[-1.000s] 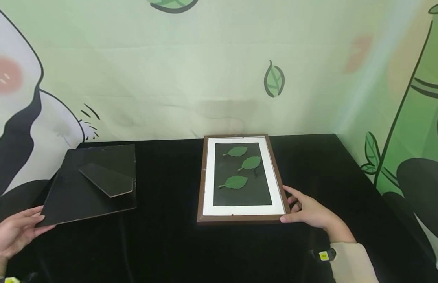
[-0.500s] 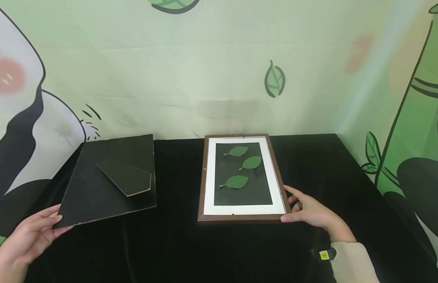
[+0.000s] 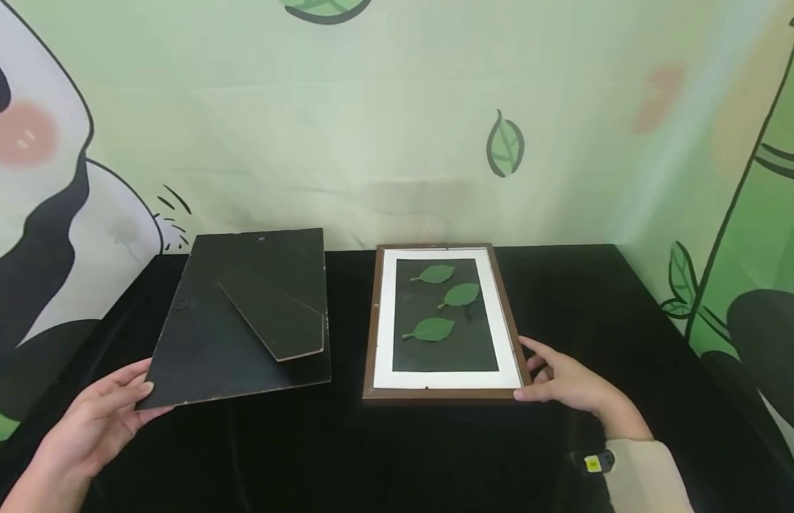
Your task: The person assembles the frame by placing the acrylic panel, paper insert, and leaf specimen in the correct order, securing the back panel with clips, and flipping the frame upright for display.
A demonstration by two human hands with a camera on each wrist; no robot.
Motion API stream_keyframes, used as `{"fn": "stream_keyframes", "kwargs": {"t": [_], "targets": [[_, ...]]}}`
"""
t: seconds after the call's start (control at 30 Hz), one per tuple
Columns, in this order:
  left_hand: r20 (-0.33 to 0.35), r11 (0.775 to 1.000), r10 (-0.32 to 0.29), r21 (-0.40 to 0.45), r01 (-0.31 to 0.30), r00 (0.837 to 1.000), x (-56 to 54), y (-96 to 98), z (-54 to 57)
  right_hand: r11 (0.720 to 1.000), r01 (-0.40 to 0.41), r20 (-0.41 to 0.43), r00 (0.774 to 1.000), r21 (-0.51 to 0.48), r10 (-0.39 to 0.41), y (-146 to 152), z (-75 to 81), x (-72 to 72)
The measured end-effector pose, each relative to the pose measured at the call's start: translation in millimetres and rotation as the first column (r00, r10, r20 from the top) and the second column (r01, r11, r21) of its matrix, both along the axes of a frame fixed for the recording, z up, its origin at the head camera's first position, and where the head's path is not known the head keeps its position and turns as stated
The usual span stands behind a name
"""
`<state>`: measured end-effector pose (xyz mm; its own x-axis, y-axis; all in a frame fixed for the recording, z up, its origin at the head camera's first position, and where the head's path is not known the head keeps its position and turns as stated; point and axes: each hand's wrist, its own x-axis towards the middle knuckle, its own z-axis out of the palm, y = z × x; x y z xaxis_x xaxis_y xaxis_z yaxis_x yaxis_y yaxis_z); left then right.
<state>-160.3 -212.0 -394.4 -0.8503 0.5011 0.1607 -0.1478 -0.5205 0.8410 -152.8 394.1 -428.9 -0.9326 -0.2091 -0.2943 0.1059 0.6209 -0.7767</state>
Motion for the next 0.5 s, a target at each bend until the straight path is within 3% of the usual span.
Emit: {"fn": "stream_keyframes", "kwargs": {"t": [0.13, 0.33, 0.5], "targets": [[-0.038, 0.999, -0.041, -0.017, 0.04, 0.998, 2.6, 14.7, 7.9, 1.0, -0.007, -0.035, 0.999, -0.007, 0.007, 2, 5.8, 1.4], [-0.07, 0.993, -0.075, -0.096, 0.068, 0.995, 5.2, 41.4, 17.7, 0.999, 0.041, -0.177, 0.984, 0.025, -0.035, 3, 21.3, 3.4], [-0.081, 0.987, -0.096, -0.135, 0.084, 0.992, 5.8, 64.3, 22.2, 0.999, 0.023, -0.272, 0.962, -0.048, -0.036, -5, 34.4, 3.0]]}}
